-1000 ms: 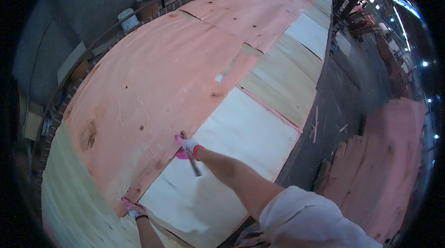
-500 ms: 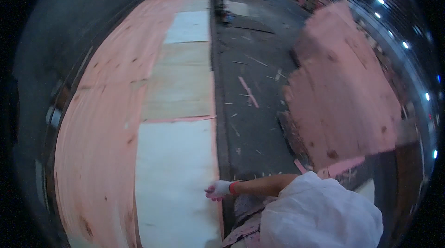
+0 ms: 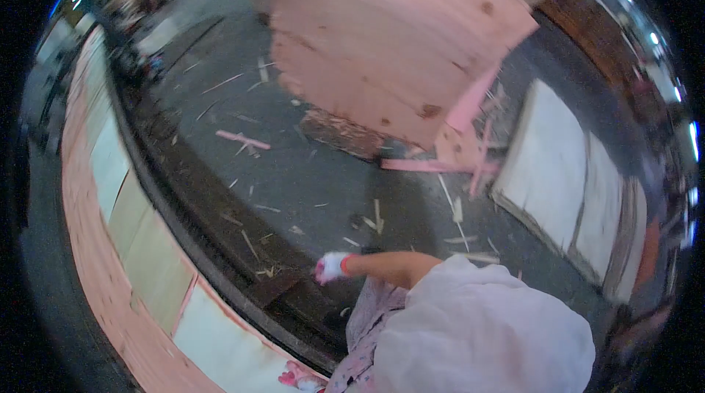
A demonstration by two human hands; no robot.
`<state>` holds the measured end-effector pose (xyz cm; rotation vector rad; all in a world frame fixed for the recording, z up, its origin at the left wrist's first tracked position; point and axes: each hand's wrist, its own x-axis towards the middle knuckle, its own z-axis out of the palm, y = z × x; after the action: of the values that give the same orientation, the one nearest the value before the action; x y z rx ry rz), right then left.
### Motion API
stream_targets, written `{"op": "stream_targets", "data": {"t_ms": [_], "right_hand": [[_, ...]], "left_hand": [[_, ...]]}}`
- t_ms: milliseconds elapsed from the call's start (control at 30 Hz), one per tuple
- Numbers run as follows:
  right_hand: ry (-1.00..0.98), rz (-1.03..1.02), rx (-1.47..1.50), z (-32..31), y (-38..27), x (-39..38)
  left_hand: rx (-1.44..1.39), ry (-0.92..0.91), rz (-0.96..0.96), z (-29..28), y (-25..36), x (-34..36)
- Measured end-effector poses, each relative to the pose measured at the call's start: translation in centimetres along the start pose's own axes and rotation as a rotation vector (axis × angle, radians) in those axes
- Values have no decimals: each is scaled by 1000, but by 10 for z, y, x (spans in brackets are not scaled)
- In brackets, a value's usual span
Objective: The person lays wood veneer sheets onto a long conveyor surface by hand, applies adhesive strips across the sheets to join them, and continues positioning additional veneer sheets onto the surface.
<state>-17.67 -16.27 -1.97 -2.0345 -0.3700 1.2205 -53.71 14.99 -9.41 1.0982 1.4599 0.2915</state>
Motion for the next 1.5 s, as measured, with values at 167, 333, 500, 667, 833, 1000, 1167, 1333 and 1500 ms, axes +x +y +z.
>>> {"op": "stream_targets", "data": {"t_ms": [167,333,500,667,833,1000,1167,1333,1500], "right_hand": [[697,452,507,-112,183,-71],[1138,673,1007,-123,374,-251],[1294,905,794,5,440,-381],[1423,1126,1051,156,440,-456],[1103,1298,1288,126,423,-477],[1126,1216,1429,51,471,-496],[930,953,1490,-52,564,-428],[912,673,1351,-210,577,-345],[959,617,1192,-313,636,-290]], "left_hand": [[503,-11,82,89,33,-57],[558,-421,-128,182,81,-158],[474,-639,-61,200,82,-164],[560,-653,-90,254,48,-194],[543,-871,-387,223,-13,-122],[780,-699,-336,233,-69,-226],[1102,-754,-219,213,-66,-188],[1369,-939,221,280,-44,-256],[833,-772,-79,532,-41,-491]]}}
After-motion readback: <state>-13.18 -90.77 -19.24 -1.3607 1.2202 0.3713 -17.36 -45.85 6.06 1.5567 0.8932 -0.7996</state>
